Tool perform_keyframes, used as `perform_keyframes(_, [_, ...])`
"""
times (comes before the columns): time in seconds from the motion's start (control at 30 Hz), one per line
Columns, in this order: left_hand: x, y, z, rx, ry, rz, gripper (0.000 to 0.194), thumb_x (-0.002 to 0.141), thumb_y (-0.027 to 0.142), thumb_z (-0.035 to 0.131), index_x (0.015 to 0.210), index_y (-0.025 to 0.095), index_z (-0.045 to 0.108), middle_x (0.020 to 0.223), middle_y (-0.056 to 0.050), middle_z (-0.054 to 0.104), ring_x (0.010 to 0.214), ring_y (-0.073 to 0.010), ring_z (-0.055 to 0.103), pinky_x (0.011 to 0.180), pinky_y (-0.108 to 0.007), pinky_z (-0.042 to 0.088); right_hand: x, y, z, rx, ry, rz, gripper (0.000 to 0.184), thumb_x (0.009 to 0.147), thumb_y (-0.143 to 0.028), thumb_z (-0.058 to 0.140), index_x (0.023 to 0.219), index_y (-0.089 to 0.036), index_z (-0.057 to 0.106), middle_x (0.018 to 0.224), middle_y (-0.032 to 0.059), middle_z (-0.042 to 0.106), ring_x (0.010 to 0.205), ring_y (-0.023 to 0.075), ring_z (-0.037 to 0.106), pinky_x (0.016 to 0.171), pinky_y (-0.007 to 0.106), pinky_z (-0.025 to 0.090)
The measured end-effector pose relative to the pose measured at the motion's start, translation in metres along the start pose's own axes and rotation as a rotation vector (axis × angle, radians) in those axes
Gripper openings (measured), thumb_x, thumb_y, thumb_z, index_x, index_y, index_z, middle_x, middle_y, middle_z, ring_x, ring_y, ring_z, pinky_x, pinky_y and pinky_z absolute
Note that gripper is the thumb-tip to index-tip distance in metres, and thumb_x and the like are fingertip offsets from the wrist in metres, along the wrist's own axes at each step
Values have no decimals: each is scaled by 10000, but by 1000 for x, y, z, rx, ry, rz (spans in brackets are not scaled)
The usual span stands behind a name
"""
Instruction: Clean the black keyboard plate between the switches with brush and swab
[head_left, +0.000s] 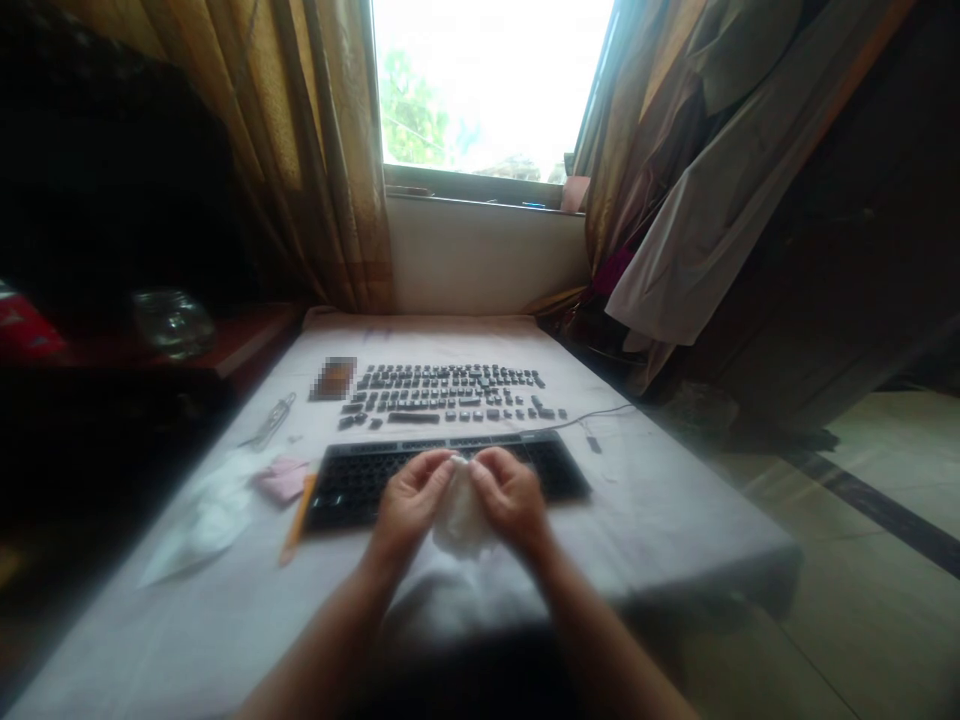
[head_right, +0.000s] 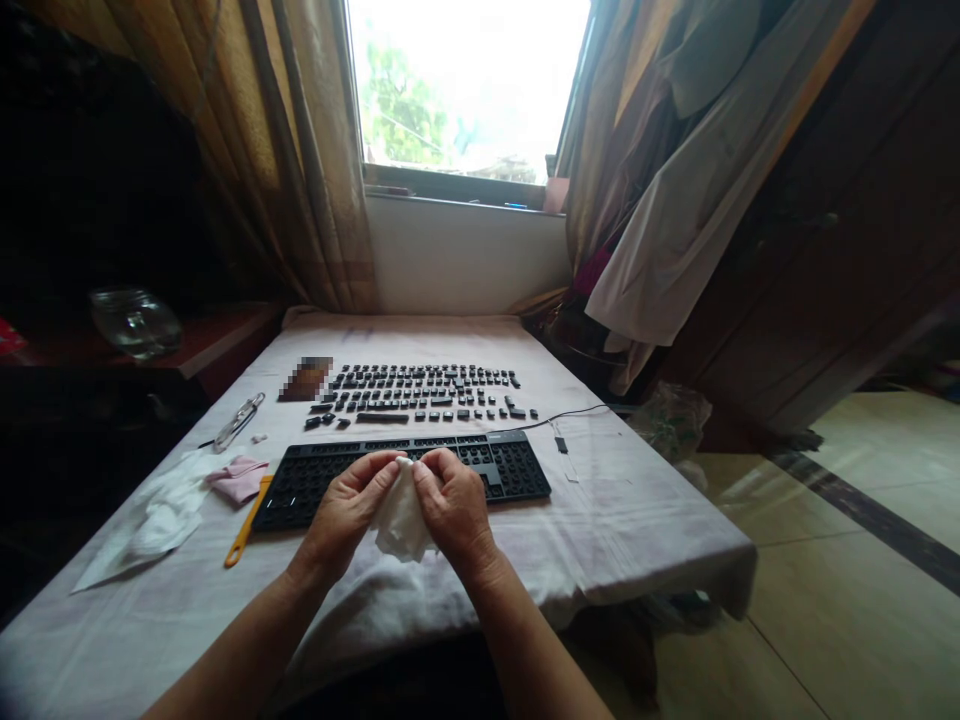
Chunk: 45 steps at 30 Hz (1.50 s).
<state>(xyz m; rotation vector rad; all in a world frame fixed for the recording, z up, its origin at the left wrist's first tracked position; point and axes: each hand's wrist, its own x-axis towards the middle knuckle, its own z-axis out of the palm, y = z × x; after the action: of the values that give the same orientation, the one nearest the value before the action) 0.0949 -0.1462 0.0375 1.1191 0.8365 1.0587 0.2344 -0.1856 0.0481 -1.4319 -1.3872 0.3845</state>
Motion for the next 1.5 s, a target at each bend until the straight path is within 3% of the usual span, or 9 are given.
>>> perform_keyframes(0.2, [1, 2, -3, 1, -9, -9, 493, 611, 553, 847, 851, 145, 708, 782, -31, 702, 694, -136, 613, 625, -220, 471, -3, 1, -1, 33, -51, 36, 265, 841, -440, 528, 811, -201, 638, 715, 23, 695, 664, 172, 633, 632, 266, 455])
perform_keyframes(0.37, [0, 0, -4, -52, 8, -26, 495, 647, 573, 813, 886, 177, 635, 738, 29, 640, 617, -95, 560, 576, -195, 442, -5, 3, -2, 131, -101, 121, 264, 777, -449, 604, 778, -192, 660, 719, 29, 689, 668, 177, 616, 643, 279, 447])
perform_keyframes(0.57, [0, 3, -8, -103, -85, -112, 526, 727, 597, 736, 987, 144, 684, 807, -45, 691, 700, -157, 619, 629, -246, 485, -3, 5, -5, 232, -158, 193, 374, 818, -518, 526, 759, -172, 655, 646, 25, 649, 568, 153, 568, 524, 256, 443])
perform_keyframes(0.7, [-1, 4, -10, -121, -156, -180, 551, 632, 534, 837, 982, 134, 691, 766, -54, 691, 683, -170, 634, 633, -258, 490, -3, 11, -4, 254, -156, 216, 376, 852, -510, 511, 798, -167, 655, 644, 31, 645, 543, 158, 567, 499, 268, 462])
perform_keyframes(0.83, [-1, 0, -10, -106, -167, -161, 529, 629, 535, 849, 938, 143, 674, 766, -38, 678, 663, -137, 612, 631, -233, 474, -7, 10, -4, 170, 36, 89, 306, 831, -450, 599, 996, -201, 667, 992, 86, 693, 898, 227, 638, 777, 350, 521])
perform_keyframes(0.9, [0, -2, -10, -91, -151, -127, 494, 661, 541, 830, 921, 158, 657, 789, -21, 672, 661, -117, 595, 631, -217, 464, -12, 4, -5, 90, 93, -46, 275, 839, -435, 618, 999, -217, 667, 1001, 76, 681, 916, 224, 625, 819, 362, 507])
perform_keyframes(0.97, [1, -2, -10, -70, -138, -96, 471, 676, 546, 817, 891, 168, 638, 793, -2, 659, 664, -103, 580, 633, -202, 456, -17, -3, -5, 43, 29, -130, 261, 806, -419, 674, 976, -221, 674, 928, 54, 684, 824, 204, 619, 768, 344, 504])
perform_keyframes(1.27, [3, 15, -22, 104, -213, -204, 473, 686, 578, 791, 781, 171, 570, 630, 33, 579, 479, -79, 489, 451, -173, 358, 2, 7, -18, 286, -123, 274, 342, 767, -527, 630, 757, -185, 619, 606, -6, 609, 543, 142, 548, 508, 251, 431])
perform_keyframes(1.5, [7, 20, -29, 141, -363, -322, 513, 680, 583, 792, 911, 142, 669, 703, -24, 649, 518, -102, 570, 478, -182, 402, 14, 8, -29, 396, -213, 447, 442, 641, -553, 771, 789, -153, 655, 630, 0, 649, 532, 129, 572, 483, 230, 440])
